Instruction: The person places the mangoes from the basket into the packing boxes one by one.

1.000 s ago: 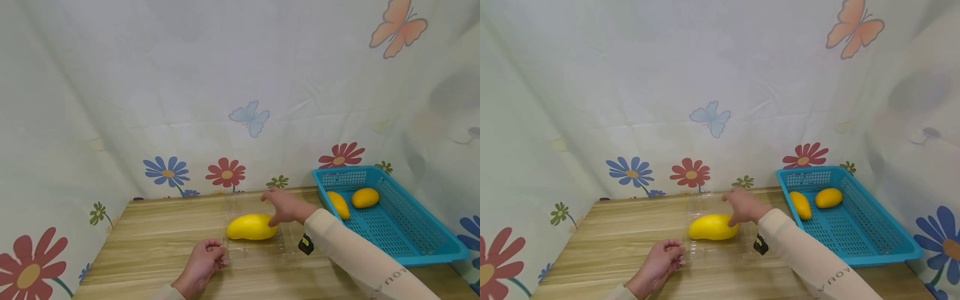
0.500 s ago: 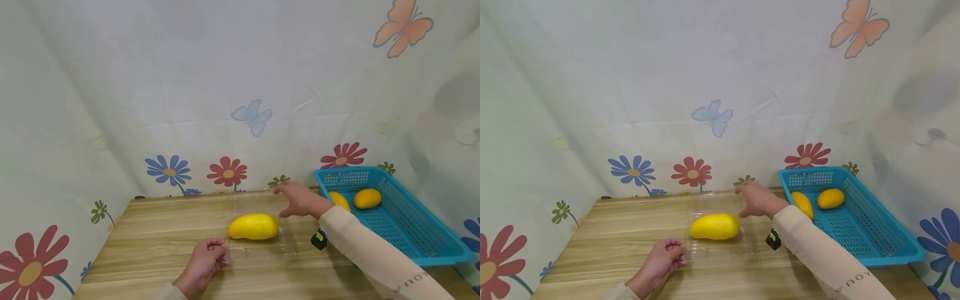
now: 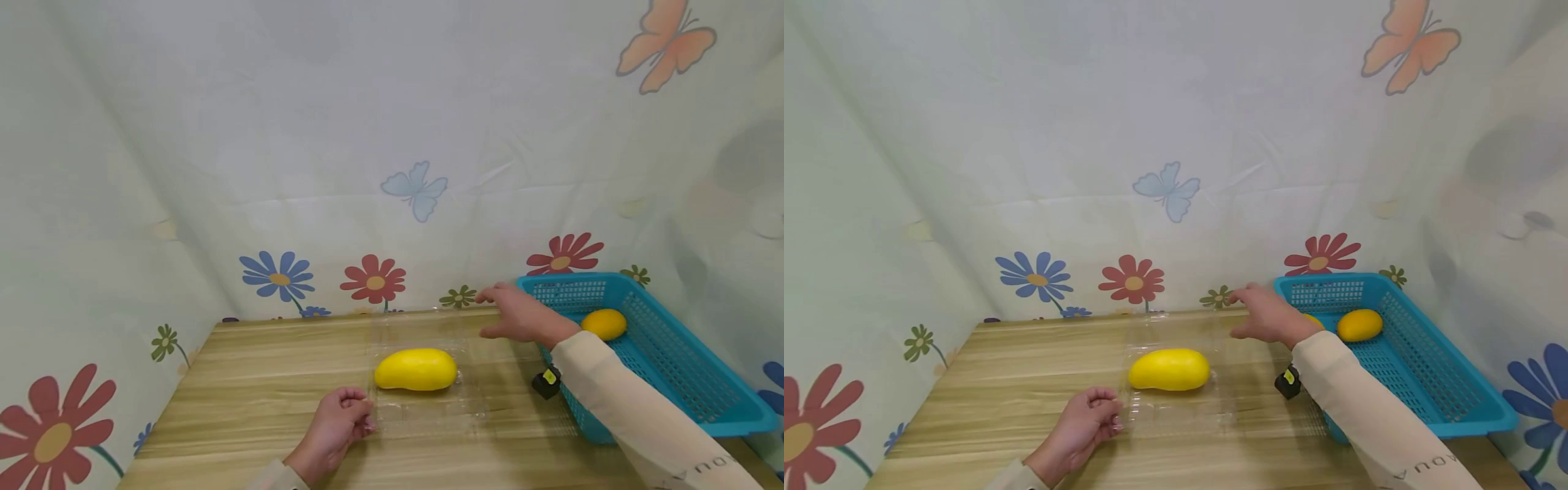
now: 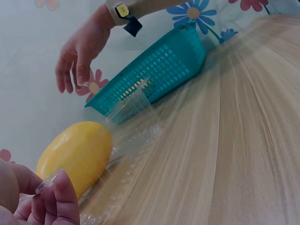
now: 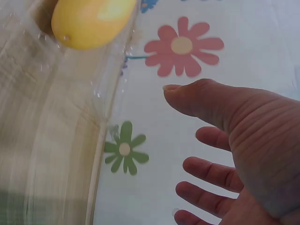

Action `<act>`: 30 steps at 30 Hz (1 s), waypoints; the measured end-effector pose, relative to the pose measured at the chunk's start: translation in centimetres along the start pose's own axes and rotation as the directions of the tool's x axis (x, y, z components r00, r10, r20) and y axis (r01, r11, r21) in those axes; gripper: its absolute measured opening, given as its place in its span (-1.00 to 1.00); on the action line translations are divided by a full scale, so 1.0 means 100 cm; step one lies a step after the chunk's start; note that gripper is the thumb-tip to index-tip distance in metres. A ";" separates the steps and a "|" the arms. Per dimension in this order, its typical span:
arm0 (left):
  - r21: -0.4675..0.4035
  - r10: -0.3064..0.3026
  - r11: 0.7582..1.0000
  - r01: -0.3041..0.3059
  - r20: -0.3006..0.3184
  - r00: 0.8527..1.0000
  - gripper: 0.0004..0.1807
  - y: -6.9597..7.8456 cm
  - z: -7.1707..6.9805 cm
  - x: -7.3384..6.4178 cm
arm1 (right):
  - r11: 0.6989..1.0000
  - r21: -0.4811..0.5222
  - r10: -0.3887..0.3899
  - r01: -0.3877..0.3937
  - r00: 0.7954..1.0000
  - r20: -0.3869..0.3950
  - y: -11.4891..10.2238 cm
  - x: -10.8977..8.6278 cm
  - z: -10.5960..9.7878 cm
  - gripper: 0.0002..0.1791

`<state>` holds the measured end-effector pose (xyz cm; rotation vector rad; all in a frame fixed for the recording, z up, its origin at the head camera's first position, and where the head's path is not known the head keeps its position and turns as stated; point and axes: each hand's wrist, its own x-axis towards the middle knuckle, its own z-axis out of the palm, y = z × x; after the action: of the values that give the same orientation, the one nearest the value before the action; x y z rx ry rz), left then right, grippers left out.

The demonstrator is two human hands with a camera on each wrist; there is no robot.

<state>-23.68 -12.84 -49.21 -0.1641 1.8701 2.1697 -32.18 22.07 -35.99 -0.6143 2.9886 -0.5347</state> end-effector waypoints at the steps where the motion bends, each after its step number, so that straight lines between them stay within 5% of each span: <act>1: -0.001 0.001 1.000 -0.001 0.000 1.000 -0.64 0.000 0.000 0.000 | 1.000 0.006 0.009 -0.009 1.000 -0.004 0.003 -0.001 -0.002 -0.31; 22: -0.011 0.013 1.000 -0.013 0.007 1.000 -0.72 -0.004 -0.001 0.002 | 0.997 0.049 0.064 -0.059 0.991 -0.117 0.059 -0.019 -0.015 -0.39; 30: -0.016 0.017 1.000 -0.017 0.007 1.000 -0.73 -0.004 -0.002 0.003 | 0.987 0.058 0.154 -0.148 0.981 -0.118 0.079 -0.020 -0.022 -0.39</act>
<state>-23.83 -12.92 -49.72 -0.1435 1.8571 2.1943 -33.55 30.36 -36.68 -0.3590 3.0909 -0.6551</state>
